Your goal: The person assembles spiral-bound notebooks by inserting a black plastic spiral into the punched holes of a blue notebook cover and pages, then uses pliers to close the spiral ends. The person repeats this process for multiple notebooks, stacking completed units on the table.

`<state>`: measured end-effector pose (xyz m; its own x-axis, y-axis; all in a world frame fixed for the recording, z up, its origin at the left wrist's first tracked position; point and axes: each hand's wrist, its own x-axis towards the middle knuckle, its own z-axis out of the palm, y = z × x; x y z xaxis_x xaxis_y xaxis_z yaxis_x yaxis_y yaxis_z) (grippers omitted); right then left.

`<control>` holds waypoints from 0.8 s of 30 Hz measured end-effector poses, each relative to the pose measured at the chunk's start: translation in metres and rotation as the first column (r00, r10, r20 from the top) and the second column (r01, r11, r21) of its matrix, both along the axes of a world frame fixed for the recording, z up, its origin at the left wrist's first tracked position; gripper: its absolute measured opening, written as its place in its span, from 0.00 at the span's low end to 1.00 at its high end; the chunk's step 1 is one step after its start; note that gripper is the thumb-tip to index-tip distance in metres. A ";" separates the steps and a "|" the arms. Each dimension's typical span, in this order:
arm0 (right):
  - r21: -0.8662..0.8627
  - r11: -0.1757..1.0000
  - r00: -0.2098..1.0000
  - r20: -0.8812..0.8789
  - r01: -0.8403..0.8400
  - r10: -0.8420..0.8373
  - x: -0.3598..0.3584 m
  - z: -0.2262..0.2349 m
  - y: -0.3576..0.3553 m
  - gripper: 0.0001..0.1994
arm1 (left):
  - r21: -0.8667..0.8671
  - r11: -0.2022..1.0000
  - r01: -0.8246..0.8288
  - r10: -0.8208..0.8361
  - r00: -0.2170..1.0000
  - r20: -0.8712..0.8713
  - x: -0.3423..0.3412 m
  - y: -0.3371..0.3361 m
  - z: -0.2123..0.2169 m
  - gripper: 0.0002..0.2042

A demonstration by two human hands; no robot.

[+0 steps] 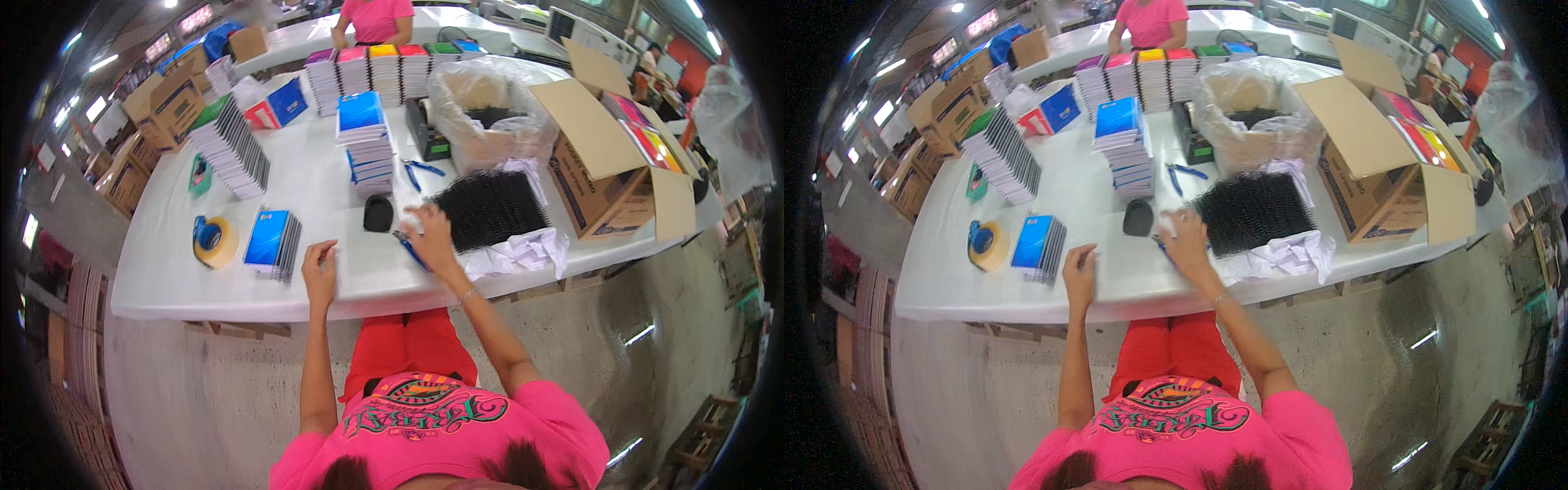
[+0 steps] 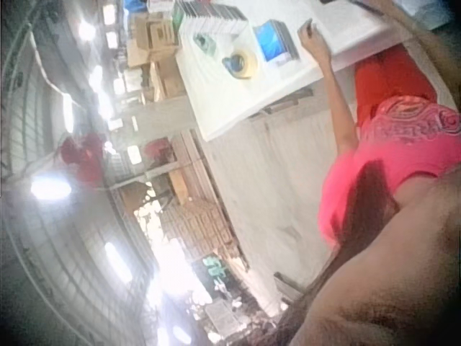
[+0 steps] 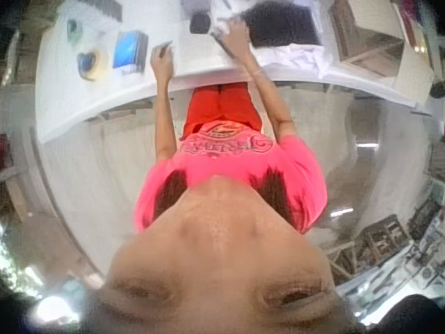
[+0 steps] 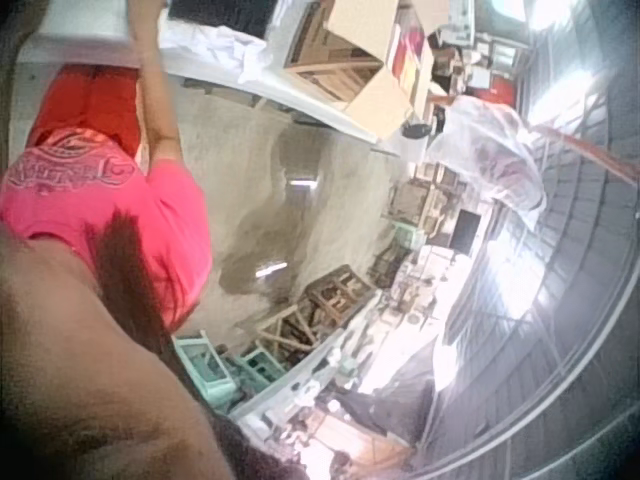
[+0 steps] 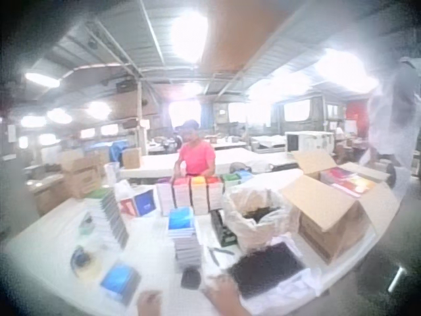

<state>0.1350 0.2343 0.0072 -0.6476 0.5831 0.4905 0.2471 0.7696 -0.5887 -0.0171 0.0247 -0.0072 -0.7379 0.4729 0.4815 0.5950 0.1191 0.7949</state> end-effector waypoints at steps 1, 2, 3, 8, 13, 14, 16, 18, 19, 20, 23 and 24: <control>0.019 1.000 0.996 -0.091 -0.001 0.003 -0.007 0.017 0.011 0.17 | 0.005 1.000 -0.002 0.002 1.000 0.021 0.002 0.000 0.000 0.09; 0.037 0.994 0.954 -0.279 -0.099 0.106 -0.019 0.026 0.033 0.14 | 0.015 1.000 0.009 -0.010 0.999 0.035 0.003 0.005 0.006 0.08; -0.068 0.987 0.945 -0.305 -0.145 0.117 -0.028 0.051 0.034 0.12 | 0.018 1.000 0.006 -0.007 0.998 0.057 0.004 0.002 0.005 0.08; -0.181 0.963 0.899 -0.424 -0.201 0.108 -0.085 0.121 0.078 0.13 | 0.025 1.000 0.018 -0.020 0.996 0.083 0.002 0.002 0.008 0.08; -0.342 0.920 0.938 -0.339 -0.188 0.066 -0.123 0.148 0.102 0.22 | 0.050 0.998 0.035 -0.039 0.995 0.090 0.000 0.005 0.009 0.07; -0.376 0.908 0.946 -0.320 -0.184 0.059 -0.126 0.148 0.105 0.24 | 0.047 0.998 0.035 -0.040 0.995 0.094 0.000 0.007 0.009 0.07; -0.450 0.874 0.960 -0.274 -0.184 0.061 -0.134 0.152 0.094 0.27 | 0.041 0.999 0.024 -0.028 0.995 0.094 0.001 0.004 0.005 0.07; -0.553 0.805 0.969 -0.223 -0.217 0.108 -0.136 0.159 0.090 0.36 | 0.040 0.999 0.026 -0.029 0.997 0.077 0.000 0.003 0.004 0.07; -0.582 0.787 0.974 -0.197 -0.205 0.107 -0.138 0.162 0.087 0.38 | 0.039 0.998 0.040 -0.044 0.992 0.118 0.001 0.003 0.003 0.08; -0.611 0.768 0.979 -0.172 -0.191 0.107 -0.140 0.164 0.085 0.40 | 0.048 0.998 0.043 -0.048 0.993 0.111 0.002 0.002 0.003 0.08; -0.615 0.764 0.980 -0.158 -0.194 0.122 -0.145 0.160 0.098 0.43 | 0.048 0.996 0.070 -0.073 0.994 0.083 0.002 0.006 0.005 0.08; -0.606 0.773 0.981 -0.141 -0.189 0.130 -0.148 0.160 0.098 0.43 | 0.044 0.997 0.065 -0.069 0.994 0.086 0.002 0.004 0.004 0.08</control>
